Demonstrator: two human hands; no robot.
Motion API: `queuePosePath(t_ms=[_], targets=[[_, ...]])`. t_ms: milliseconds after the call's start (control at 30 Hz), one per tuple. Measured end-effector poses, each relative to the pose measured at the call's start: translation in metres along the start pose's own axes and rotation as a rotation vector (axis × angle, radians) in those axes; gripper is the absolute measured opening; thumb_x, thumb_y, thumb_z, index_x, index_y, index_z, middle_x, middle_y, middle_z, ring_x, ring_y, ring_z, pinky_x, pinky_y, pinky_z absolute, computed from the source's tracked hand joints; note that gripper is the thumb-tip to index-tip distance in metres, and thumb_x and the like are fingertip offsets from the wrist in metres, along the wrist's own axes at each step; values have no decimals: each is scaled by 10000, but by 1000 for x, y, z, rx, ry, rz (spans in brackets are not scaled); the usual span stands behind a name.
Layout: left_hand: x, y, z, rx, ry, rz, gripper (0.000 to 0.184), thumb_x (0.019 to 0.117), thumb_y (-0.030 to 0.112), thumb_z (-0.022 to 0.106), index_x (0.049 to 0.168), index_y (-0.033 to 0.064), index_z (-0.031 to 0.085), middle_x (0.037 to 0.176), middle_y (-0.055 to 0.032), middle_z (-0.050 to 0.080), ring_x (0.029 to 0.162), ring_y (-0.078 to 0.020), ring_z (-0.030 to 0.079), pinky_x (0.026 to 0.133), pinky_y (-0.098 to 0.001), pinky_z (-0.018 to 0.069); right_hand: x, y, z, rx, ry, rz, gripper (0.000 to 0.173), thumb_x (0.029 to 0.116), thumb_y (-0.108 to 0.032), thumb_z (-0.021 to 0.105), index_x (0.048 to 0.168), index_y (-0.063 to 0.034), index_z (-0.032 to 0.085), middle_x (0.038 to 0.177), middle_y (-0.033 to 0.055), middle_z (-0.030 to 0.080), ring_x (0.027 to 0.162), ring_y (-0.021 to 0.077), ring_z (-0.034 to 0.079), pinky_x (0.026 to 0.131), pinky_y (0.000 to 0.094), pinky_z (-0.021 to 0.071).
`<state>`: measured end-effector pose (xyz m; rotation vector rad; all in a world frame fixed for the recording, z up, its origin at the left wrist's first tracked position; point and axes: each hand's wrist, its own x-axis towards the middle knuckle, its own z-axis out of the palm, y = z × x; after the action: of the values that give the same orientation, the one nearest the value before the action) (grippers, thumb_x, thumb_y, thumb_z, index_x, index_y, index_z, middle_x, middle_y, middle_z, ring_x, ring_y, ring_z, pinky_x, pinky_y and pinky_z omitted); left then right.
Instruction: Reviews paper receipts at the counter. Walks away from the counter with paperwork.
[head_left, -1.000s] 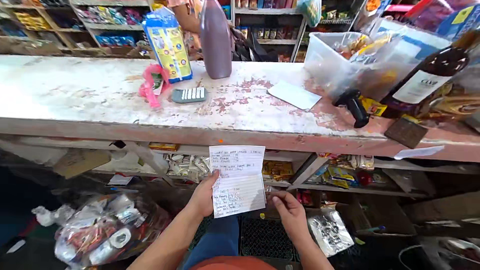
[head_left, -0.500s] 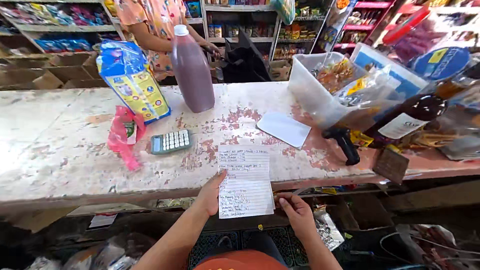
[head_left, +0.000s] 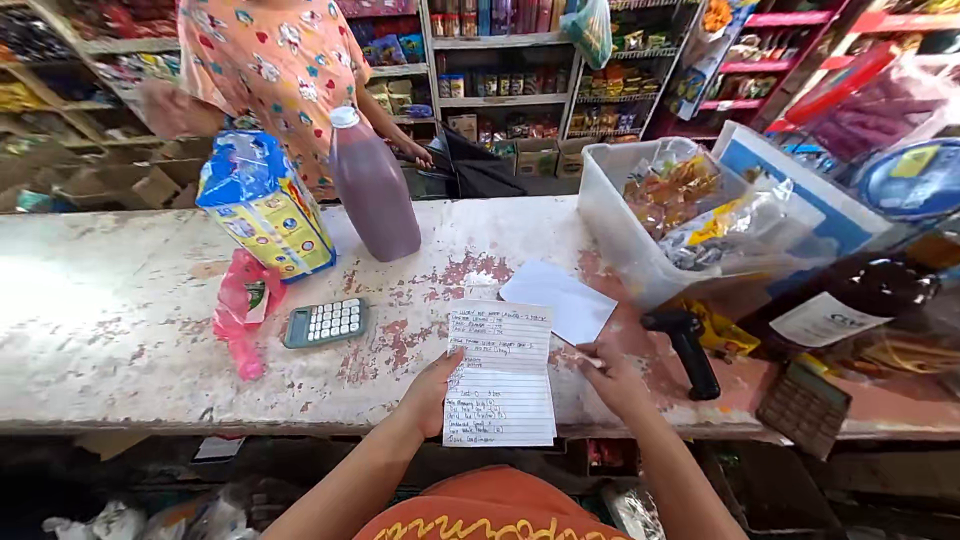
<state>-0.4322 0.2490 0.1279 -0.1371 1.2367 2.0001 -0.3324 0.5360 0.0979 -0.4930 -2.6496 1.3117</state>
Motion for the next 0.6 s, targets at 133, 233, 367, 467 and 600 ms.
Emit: queuePosePath(t_ms=[133,233,367,467,600], targets=[[9,1,11,-25,57,23,442,1130,341,296,1435,57,441,1110,-168,726,988,-263,743,857,-446,630,65,17,-25,-249,43,77,428,995,-193,649,1363,23,614,1524,298,450,1389,497,446,1111,655,388],[11,4,8,-47,48,41,440,1131,335,291,1410,40,462,1110,-173,726,988,-267,743,861,-449,629,100,26,-26,-400,32,153,504,991,-218,665,1433,0,555,1499,322,451,1396,527,415,1108,681,374],[15,17,-7,-66,42,66,425,1130,321,298,1389,36,479,1093,-173,732,974,-263,748,847,-439,634,118,18,-8,-480,-3,149,444,962,-94,651,1396,-10,599,1452,288,526,1363,508,465,1101,666,388],[18,31,-17,-88,58,48,452,1127,346,304,1341,19,530,1077,-177,737,956,-263,752,830,-441,637,114,4,14,-444,-45,51,387,936,-16,638,1322,11,650,1457,277,532,1379,483,468,1117,650,389],[27,47,-34,-78,0,44,460,1131,352,271,1367,32,503,1088,-169,733,974,-263,746,847,-445,633,104,-18,50,-451,-187,-83,369,946,-32,583,1302,-18,676,1473,249,532,1398,448,459,1134,613,384]])
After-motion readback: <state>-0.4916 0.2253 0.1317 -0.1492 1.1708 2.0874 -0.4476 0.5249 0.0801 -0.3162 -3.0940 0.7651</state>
